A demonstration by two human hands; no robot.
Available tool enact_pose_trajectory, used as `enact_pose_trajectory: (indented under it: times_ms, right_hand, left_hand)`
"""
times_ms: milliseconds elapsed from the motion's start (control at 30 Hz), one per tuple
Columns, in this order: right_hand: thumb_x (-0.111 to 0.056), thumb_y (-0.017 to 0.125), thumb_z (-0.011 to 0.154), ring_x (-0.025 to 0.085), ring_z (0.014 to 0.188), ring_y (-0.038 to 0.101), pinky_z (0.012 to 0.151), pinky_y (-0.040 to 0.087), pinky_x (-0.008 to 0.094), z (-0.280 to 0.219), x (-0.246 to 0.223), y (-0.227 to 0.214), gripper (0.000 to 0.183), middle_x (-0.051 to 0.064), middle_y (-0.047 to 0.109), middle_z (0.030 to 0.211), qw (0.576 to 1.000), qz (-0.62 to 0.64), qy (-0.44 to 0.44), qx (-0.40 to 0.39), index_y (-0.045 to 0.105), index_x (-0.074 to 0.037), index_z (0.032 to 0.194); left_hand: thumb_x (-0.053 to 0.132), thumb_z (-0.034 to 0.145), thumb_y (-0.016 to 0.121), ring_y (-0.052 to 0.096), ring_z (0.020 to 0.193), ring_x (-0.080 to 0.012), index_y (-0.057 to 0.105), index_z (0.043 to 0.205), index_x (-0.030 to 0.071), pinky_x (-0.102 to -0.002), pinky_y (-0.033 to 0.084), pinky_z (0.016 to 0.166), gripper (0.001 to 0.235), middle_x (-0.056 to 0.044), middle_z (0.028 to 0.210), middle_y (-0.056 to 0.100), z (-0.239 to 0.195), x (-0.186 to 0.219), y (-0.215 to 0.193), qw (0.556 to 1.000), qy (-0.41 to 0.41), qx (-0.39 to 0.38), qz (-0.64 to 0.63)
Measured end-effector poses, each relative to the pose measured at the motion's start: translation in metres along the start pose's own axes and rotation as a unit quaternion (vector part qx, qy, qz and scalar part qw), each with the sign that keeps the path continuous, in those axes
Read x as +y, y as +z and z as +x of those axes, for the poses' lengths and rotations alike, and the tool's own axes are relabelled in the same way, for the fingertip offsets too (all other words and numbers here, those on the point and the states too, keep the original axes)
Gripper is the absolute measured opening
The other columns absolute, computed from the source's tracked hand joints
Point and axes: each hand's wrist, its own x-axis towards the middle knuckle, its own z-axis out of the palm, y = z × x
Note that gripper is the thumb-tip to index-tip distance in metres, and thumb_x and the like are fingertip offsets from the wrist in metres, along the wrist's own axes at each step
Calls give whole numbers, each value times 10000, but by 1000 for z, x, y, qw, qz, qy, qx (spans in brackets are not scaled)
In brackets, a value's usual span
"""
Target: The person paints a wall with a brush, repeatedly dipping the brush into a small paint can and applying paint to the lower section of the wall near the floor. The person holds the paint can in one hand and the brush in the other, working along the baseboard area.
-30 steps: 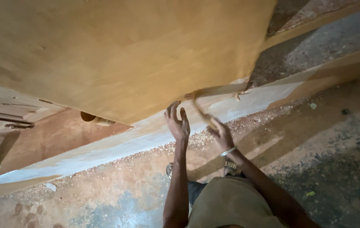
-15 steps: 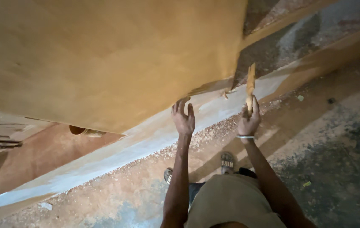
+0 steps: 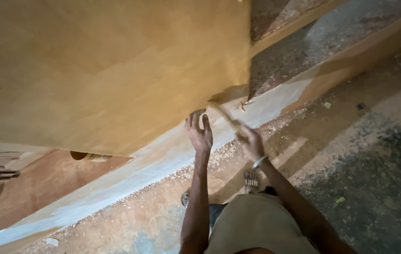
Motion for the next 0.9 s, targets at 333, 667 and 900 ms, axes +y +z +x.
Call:
enact_pose_trajectory:
  times_ms: [333, 667, 900]
  right_hand:
    - [-284, 585, 1062, 44, 813, 610, 591, 526, 183, 20, -20, -34, 498, 118, 668, 1369, 967, 114, -101, 206, 520, -116, 1526]
    - [-156, 639, 998, 244, 1160, 701, 964, 621, 359, -27, -37, 57, 400, 157, 638, 1415, 953, 42, -270, -127, 589, -72, 1386]
    - [-339, 577, 1107, 159, 1036, 688, 782, 592, 280, 6, -27, -21, 520, 153, 627, 1445, 959, 49, -142, 241, 475, -69, 1540]
  left_hand:
    - [137, 959, 665, 606, 1157, -322, 711, 1134, 95, -457, 442, 1023, 186, -104, 1216, 684, 2, -13, -16, 999, -35, -3, 19]
    - [128, 988, 653, 581, 1154, -337, 722, 1162, 91, -472, 424, 1021, 191, -135, 1212, 657, -1, -20, -39, 999, -44, 27, 5]
    - [93, 928, 683, 592, 1181, -358, 711, 1139, 77, -463, 445, 1031, 213, -125, 1200, 683, -4, -34, -58, 997, -73, 34, 17]
